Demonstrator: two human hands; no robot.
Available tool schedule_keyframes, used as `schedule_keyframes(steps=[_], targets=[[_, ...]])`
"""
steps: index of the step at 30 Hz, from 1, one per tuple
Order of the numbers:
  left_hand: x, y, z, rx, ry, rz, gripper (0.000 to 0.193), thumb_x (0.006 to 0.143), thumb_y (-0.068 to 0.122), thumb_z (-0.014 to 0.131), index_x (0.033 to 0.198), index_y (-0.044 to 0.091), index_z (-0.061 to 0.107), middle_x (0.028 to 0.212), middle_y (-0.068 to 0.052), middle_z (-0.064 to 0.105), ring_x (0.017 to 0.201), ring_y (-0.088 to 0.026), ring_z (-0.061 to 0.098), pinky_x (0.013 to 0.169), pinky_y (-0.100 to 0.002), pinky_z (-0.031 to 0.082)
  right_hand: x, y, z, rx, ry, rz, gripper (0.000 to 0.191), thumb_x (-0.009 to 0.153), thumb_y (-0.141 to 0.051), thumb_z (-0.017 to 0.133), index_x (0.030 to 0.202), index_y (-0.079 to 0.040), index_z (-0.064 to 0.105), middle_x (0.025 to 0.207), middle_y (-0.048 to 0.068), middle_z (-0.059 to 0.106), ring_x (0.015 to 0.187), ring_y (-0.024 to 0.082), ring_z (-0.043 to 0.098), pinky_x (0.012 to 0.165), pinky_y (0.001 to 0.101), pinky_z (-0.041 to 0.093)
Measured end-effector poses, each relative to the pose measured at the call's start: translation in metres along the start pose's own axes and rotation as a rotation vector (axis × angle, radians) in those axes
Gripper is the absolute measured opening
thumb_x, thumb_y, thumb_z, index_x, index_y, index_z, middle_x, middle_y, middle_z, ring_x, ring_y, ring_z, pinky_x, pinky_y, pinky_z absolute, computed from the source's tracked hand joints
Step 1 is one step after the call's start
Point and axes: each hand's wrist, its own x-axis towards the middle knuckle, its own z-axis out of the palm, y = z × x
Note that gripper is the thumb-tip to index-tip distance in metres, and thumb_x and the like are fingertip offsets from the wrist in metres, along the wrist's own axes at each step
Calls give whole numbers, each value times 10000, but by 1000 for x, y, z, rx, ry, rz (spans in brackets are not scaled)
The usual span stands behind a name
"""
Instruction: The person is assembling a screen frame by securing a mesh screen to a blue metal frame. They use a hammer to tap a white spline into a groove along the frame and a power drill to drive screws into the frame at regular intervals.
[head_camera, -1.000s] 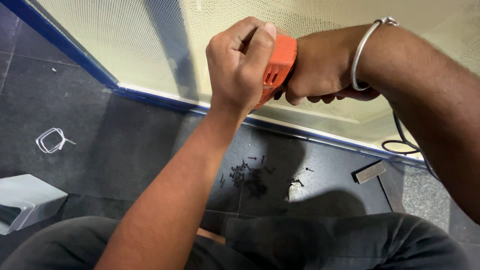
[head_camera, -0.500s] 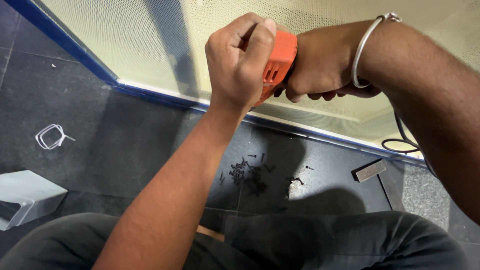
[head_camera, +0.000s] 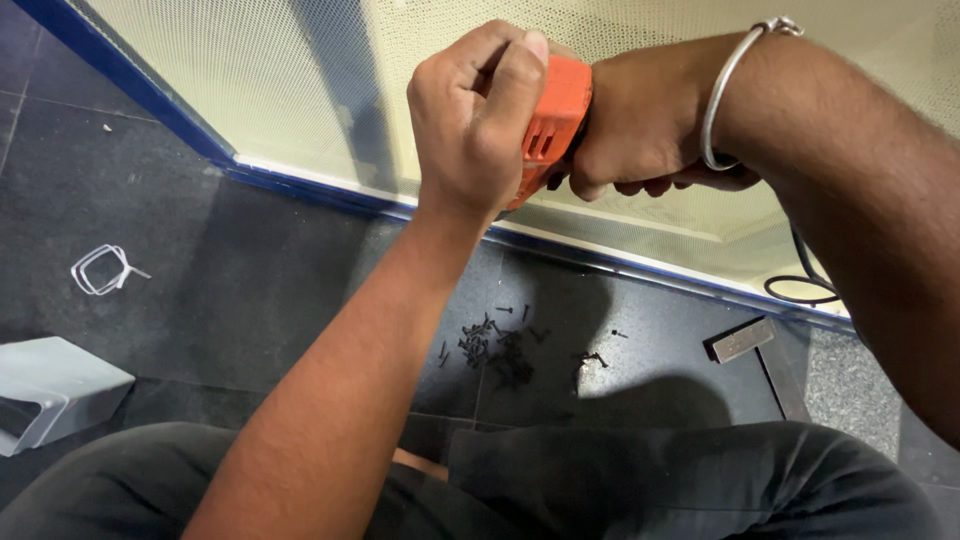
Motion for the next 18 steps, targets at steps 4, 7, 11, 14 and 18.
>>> schedule_keyframes(steps=[4, 7, 11, 14, 18], targets=[[-2, -1, 0, -65, -6, -8, 298, 1026, 194, 552, 906, -15, 725, 742, -31, 665, 691, -96, 580, 659, -283, 492, 0, 1, 0, 1, 3, -3, 139, 789, -184, 709, 821, -49, 707, 630, 101, 595, 531, 235, 514, 504, 414, 430], [-2, -1, 0, -54, 2, -8, 291, 1043, 180, 559, 899, -26, 705, 752, -41, 655, 655, -85, 569, 629, -263, 485, -1, 1, -1, 3, 6, -5, 137, 787, -183, 707, 821, -51, 708, 629, 100, 593, 529, 235, 512, 501, 414, 428], [-1, 2, 1, -68, -6, -15, 286, 1039, 170, 554, 910, -23, 721, 768, -50, 686, 716, -102, 600, 686, -286, 510, -4, 0, -3, 8, 11, -1, 134, 785, -182, 705, 820, -53, 708, 628, 100, 591, 527, 234, 509, 497, 414, 426], [2, 4, 2, -76, -5, -5, 282, 1026, 167, 544, 920, -17, 729, 783, -51, 708, 721, -104, 629, 694, -285, 529, -5, 0, -3, 4, 18, 0, 132, 784, -181, 704, 820, -55, 709, 628, 100, 590, 525, 234, 507, 495, 414, 424], [1, 0, 3, -46, 2, -17, 280, 1023, 172, 548, 917, -14, 728, 763, -42, 694, 673, -89, 608, 678, -279, 519, -4, 2, -2, 6, 26, 7, 129, 782, -180, 702, 819, -57, 710, 627, 99, 588, 522, 233, 505, 491, 414, 422]])
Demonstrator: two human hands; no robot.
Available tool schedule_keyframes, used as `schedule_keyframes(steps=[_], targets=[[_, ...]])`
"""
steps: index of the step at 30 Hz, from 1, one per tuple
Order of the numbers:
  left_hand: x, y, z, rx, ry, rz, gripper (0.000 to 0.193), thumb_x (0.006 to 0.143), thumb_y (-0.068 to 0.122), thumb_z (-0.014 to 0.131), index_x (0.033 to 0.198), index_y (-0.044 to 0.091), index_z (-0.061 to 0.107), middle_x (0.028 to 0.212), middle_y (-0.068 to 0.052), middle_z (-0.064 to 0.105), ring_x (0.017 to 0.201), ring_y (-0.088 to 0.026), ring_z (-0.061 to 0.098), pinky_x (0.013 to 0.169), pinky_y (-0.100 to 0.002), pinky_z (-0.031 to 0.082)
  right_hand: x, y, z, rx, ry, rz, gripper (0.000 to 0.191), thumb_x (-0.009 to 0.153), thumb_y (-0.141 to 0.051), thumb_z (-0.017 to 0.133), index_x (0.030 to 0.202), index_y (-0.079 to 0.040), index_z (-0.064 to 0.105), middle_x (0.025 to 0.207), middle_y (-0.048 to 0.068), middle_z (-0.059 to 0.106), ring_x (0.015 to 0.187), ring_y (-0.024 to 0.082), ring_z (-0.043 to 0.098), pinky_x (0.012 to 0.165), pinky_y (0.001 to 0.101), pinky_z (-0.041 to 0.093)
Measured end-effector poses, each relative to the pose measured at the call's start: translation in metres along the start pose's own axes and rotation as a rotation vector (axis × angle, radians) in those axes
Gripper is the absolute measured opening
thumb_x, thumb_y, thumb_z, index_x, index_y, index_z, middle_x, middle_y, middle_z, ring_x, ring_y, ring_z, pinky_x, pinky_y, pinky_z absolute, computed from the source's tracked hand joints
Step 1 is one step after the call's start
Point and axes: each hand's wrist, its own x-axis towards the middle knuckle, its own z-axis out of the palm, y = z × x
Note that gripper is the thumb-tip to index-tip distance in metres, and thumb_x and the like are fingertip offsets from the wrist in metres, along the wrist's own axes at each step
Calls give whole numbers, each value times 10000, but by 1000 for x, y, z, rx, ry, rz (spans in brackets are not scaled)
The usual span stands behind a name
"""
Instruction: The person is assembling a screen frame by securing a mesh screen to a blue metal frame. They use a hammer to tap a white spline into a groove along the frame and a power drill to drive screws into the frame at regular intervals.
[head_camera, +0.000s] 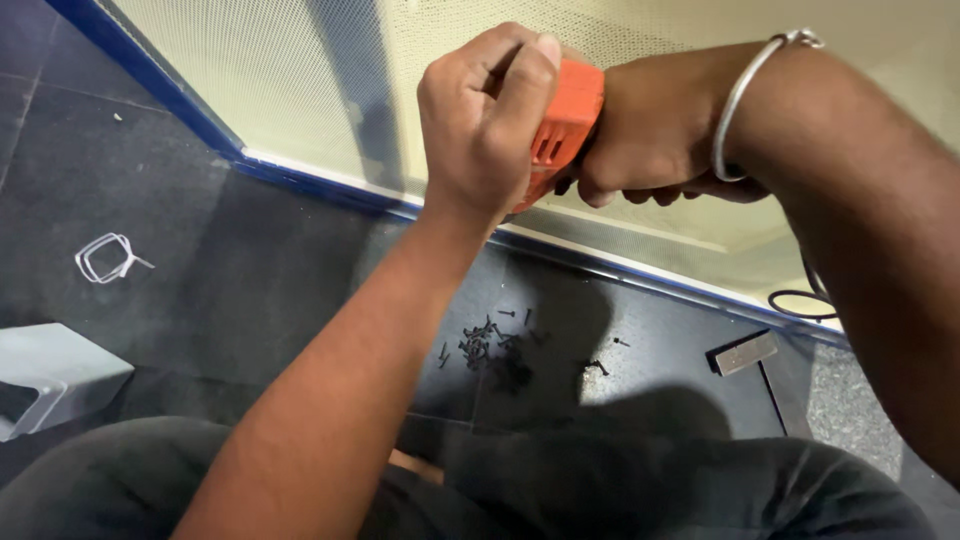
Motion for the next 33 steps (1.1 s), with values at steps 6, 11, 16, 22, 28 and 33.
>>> schedule_keyframes(steps=[6, 11, 16, 22, 28, 33], targets=[[-7, -10, 0, 62, 27, -37, 321, 1048, 200, 586, 849, -39, 663, 668, -63, 606, 641, -86, 535, 609, -265, 455, 1, 1, 1, 18, 5, 17, 125, 779, -178, 699, 818, -60, 711, 625, 98, 585, 518, 232, 501, 486, 414, 418], [-1, -4, -2, 107, 33, 15, 301, 1002, 237, 582, 859, -12, 672, 700, -53, 607, 679, -92, 542, 625, -287, 466, -13, -9, 9, 119, -2, 15, 122, 776, -177, 697, 817, -62, 712, 624, 98, 583, 515, 232, 497, 482, 413, 415], [-5, 10, -2, -57, 6, -52, 318, 978, 216, 562, 809, -19, 694, 712, -70, 666, 661, -116, 581, 616, -304, 481, -28, -15, 18, 87, -34, 41, 153, 826, -163, 707, 828, -13, 681, 658, 96, 596, 522, 215, 486, 471, 383, 403], [-1, 13, -1, 185, 61, -21, 312, 941, 239, 577, 828, -12, 725, 642, -46, 648, 616, -112, 596, 584, -289, 482, -20, -17, 14, 101, -19, 29, 106, 805, -144, 716, 828, -44, 691, 657, 84, 598, 539, 204, 505, 486, 371, 429], [-3, -10, -6, 43, 40, -62, 325, 972, 261, 564, 873, 0, 730, 700, -36, 684, 663, -117, 612, 626, -308, 504, -1, -10, 7, 38, -15, 30, 103, 792, -149, 713, 828, -54, 696, 644, 86, 594, 538, 213, 505, 498, 389, 427], [2, -6, 1, 67, 65, -92, 319, 971, 247, 575, 844, -10, 714, 676, -57, 633, 655, -121, 565, 604, -308, 472, -1, -7, 4, 87, -43, 18, 102, 781, -152, 711, 828, -62, 701, 633, 88, 591, 537, 221, 506, 507, 403, 425]])
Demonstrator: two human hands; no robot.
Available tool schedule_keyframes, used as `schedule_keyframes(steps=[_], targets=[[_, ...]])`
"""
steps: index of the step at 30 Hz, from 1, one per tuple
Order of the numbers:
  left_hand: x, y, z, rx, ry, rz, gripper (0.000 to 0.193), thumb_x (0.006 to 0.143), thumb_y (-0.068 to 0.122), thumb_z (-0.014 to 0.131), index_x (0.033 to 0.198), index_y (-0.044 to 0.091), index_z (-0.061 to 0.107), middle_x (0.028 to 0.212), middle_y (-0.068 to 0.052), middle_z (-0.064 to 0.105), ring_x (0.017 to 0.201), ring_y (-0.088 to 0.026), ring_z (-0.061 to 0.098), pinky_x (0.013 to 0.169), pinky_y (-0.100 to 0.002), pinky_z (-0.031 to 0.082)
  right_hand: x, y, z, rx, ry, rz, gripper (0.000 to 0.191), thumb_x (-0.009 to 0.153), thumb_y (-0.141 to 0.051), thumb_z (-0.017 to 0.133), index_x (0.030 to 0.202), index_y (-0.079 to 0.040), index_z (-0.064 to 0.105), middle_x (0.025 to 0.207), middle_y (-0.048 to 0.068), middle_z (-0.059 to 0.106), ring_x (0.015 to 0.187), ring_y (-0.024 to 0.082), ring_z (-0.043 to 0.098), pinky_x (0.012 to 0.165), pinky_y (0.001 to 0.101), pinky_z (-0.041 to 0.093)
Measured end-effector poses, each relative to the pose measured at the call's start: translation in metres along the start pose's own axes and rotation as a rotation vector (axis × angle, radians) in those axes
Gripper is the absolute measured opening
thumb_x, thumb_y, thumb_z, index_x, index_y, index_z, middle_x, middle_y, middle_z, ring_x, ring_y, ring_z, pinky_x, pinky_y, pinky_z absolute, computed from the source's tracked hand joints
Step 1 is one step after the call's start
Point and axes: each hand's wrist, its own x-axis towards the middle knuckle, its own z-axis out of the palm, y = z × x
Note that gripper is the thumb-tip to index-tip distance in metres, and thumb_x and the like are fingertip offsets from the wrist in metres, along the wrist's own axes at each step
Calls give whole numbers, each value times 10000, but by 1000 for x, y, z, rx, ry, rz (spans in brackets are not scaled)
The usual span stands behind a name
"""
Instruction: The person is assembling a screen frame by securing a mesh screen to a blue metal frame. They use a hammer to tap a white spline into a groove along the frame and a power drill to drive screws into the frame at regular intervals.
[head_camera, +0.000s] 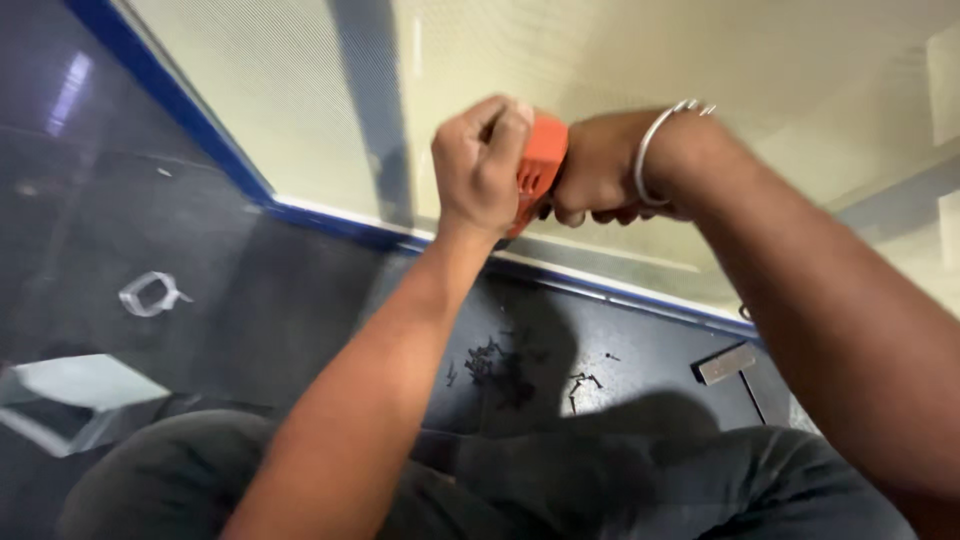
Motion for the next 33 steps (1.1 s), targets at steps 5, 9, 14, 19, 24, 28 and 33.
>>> schedule_keyframes(steps=[5, 9, 14, 19, 24, 28, 33], targets=[[-3, 30, 0, 46, 4, 54, 324, 943, 254, 560, 843, 0, 736, 687, -54, 678, 648, -115, 603, 609, -298, 487, -18, -4, 6, 26, -18, -29, 95, 798, -130, 692, 816, -38, 693, 636, 88, 580, 528, 216, 493, 489, 386, 415], [-5, 28, -3, 79, 1, 78, 342, 951, 258, 555, 840, -18, 723, 677, -63, 651, 643, -124, 586, 609, -303, 475, -26, -6, 10, 64, 10, 8, 64, 791, -125, 706, 839, -84, 693, 640, 59, 571, 543, 188, 484, 507, 364, 429], [-14, 5, -10, -17, -23, -15, 332, 951, 235, 540, 834, -18, 722, 700, -63, 684, 649, -120, 592, 611, -295, 494, -4, -1, 16, -3, 2, -17, 81, 785, -139, 705, 842, -94, 740, 615, 64, 589, 551, 201, 498, 526, 377, 438], [-18, 13, -9, -136, -59, 6, 317, 1004, 222, 549, 908, -34, 709, 781, -75, 678, 743, -129, 607, 689, -294, 505, 23, 12, 17, -205, 34, -140, 82, 764, -115, 709, 781, -36, 723, 571, 104, 618, 513, 238, 569, 498, 385, 438], [-15, 30, -12, 58, 1, 43, 334, 977, 219, 542, 849, -52, 690, 748, -106, 665, 704, -157, 602, 678, -303, 508, 5, 4, 17, -4, -23, -157, 97, 761, -129, 719, 795, -40, 699, 582, 96, 611, 490, 221, 553, 432, 380, 442], [-26, 34, -12, -53, -14, 53, 329, 945, 212, 515, 850, -19, 729, 772, -83, 734, 705, -139, 652, 692, -297, 546, -25, -10, 22, -103, 31, -123, 146, 771, -111, 672, 903, -128, 734, 633, 56, 626, 552, 203, 576, 499, 366, 489], [-25, 33, -11, 7, -22, 76, 325, 940, 208, 526, 821, -20, 725, 737, -84, 722, 676, -142, 648, 661, -305, 535, -32, -11, 25, -79, 36, -126, 171, 786, -131, 681, 931, -100, 768, 638, 80, 620, 561, 212, 538, 516, 378, 456]])
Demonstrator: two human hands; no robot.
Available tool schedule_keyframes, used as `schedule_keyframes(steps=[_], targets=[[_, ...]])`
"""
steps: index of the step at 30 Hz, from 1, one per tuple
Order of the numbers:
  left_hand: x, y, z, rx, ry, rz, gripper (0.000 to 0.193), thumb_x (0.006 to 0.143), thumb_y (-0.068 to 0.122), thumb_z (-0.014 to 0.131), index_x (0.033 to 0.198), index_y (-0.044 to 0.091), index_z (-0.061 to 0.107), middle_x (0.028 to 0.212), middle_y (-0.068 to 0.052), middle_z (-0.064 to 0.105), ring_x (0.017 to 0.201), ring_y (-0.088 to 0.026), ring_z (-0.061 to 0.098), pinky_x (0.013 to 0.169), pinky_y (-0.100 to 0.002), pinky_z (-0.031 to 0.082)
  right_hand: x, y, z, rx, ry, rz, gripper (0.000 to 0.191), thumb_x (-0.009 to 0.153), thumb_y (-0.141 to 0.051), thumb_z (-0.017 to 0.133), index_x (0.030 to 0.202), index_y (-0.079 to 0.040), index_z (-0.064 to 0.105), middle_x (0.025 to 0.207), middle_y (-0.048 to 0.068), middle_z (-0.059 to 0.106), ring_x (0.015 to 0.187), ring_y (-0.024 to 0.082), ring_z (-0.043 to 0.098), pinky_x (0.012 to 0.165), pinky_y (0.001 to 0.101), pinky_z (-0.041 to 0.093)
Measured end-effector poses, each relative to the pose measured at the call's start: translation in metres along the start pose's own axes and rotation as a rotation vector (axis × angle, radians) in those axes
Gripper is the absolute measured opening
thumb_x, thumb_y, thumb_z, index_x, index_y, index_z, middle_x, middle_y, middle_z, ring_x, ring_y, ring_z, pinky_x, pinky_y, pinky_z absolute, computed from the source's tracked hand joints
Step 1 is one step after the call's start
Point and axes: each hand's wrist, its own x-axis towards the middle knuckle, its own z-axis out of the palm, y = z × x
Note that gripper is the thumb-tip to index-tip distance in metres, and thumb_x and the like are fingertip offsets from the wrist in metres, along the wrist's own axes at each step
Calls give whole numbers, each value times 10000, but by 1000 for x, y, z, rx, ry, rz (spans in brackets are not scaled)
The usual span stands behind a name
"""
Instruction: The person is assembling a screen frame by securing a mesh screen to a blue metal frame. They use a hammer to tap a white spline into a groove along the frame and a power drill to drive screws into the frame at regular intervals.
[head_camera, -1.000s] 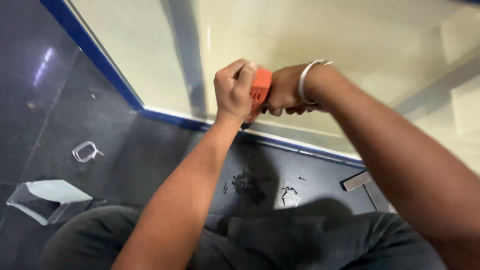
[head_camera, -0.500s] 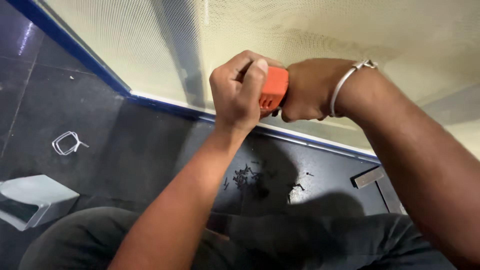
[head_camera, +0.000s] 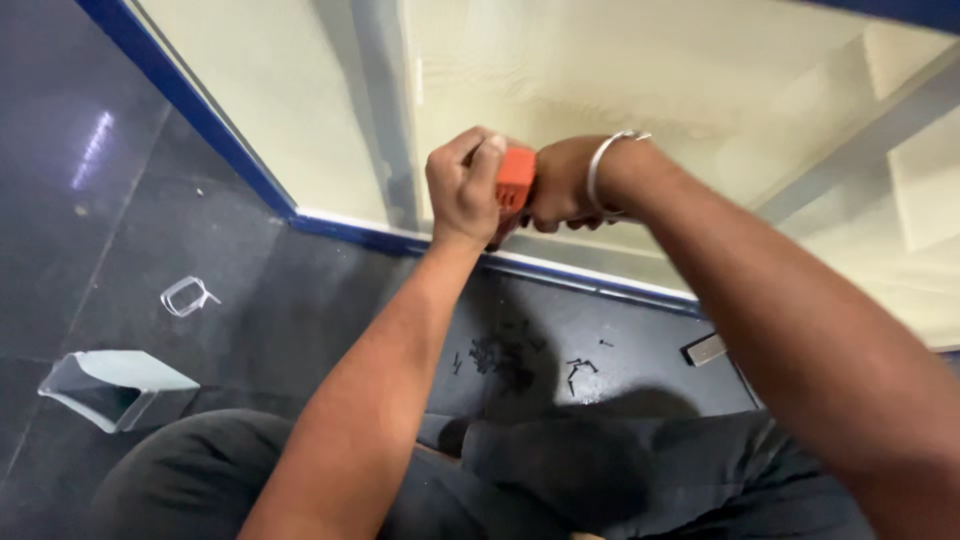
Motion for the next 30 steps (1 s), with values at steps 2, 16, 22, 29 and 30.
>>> schedule_keyframes(steps=[2, 16, 22, 29, 30], targets=[[0, -7, -2, 18, -13, -23, 321, 934, 209, 528, 818, -13, 728, 729, -81, 724, 662, -138, 643, 646, -300, 532, 11, 4, 2, -4, -1, 27, 147, 792, -142, 692, 899, -73, 764, 628, 83, 632, 549, 213, 544, 514, 374, 457], [1, 14, -2, -70, 26, -27, 336, 976, 241, 541, 828, -20, 693, 743, -38, 654, 703, -120, 564, 655, -293, 489, -15, -16, -4, 50, -34, 32, 68, 768, -131, 698, 834, -126, 716, 665, 76, 627, 556, 211, 562, 510, 384, 479], [3, 24, 7, -7, 6, 6, 335, 985, 242, 579, 788, -26, 617, 731, -76, 598, 709, -146, 533, 663, -312, 467, -47, -22, 4, 55, 36, 73, 162, 795, -155, 714, 927, -62, 732, 706, 96, 650, 590, 226, 590, 547, 386, 507], [-33, 37, 20, -53, -82, -13, 366, 1030, 320, 551, 961, 4, 724, 890, -88, 728, 856, -173, 664, 815, -306, 528, -57, 36, 55, 21, 317, -171, 253, 769, -255, 788, 943, -71, 796, 776, 152, 736, 705, 307, 690, 642, 434, 547], [-45, 36, 13, -110, -98, 77, 377, 1072, 330, 538, 1012, 3, 716, 965, -98, 727, 938, -183, 668, 890, -307, 524, -64, 49, 76, -173, 466, -248, 293, 761, -286, 802, 966, -80, 764, 820, 182, 735, 774, 357, 704, 706, 464, 552]])
